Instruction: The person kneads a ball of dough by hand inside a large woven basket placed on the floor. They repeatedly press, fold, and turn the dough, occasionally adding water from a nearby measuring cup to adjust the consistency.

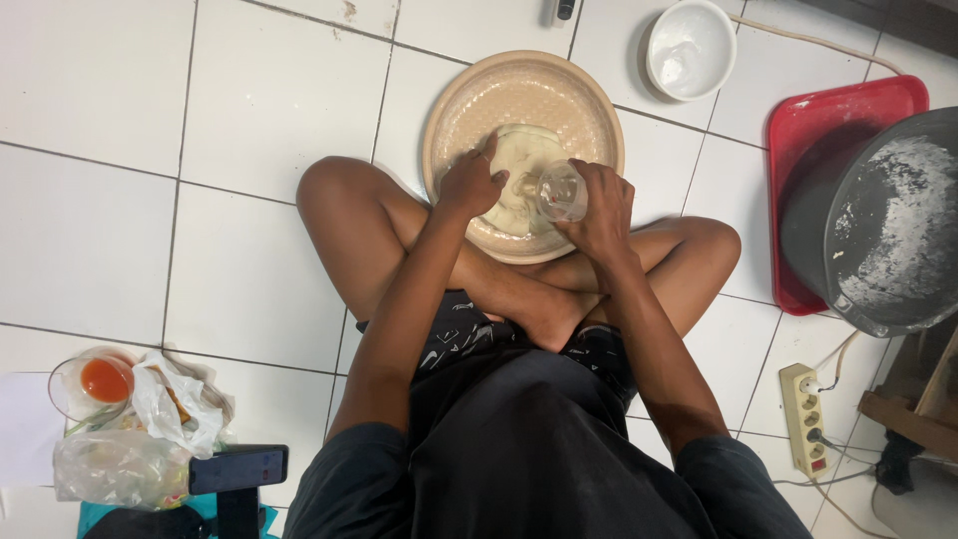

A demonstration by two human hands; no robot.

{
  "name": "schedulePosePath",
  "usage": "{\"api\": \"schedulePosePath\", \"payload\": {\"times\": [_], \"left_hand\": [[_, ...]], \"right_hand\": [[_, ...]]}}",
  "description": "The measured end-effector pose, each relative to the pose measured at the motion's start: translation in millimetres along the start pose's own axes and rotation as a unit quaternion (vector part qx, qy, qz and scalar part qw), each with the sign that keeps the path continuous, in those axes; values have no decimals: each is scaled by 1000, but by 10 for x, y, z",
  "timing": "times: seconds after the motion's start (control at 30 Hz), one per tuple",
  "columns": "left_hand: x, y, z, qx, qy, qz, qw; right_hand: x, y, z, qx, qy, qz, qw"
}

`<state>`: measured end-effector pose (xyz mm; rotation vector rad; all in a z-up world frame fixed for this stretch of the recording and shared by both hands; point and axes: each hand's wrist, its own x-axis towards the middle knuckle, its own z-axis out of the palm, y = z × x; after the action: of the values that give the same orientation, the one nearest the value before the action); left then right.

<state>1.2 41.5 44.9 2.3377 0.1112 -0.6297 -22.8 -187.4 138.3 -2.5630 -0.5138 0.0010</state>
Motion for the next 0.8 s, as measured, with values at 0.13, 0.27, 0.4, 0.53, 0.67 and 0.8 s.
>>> {"api": "schedulePosePath", "payload": {"times": [0.13, 0.27, 0.4, 0.53, 0.67, 0.8], "left_hand": [[16, -21, 24, 2, 1, -3, 1000], [16, -27, 23, -10, -1, -4, 1000], [13, -28, 28, -27, -3, -4, 1000], [13, -8, 24, -13, -5, -14, 1000], [21, -7, 52, -1, -1, -19, 1000], [1, 47, 60, 13, 13, -28, 999]], "right_hand": [[35, 109, -24, 89, 58, -34, 994], [44, 499, -48, 340, 145, 50, 928], [60, 1232, 8, 291, 260, 130, 912], [53, 2175, 289, 353, 384, 137, 842], [12, 2417, 301, 263, 402, 273, 833], [-9, 2636, 423, 186, 302, 333, 874]]}}
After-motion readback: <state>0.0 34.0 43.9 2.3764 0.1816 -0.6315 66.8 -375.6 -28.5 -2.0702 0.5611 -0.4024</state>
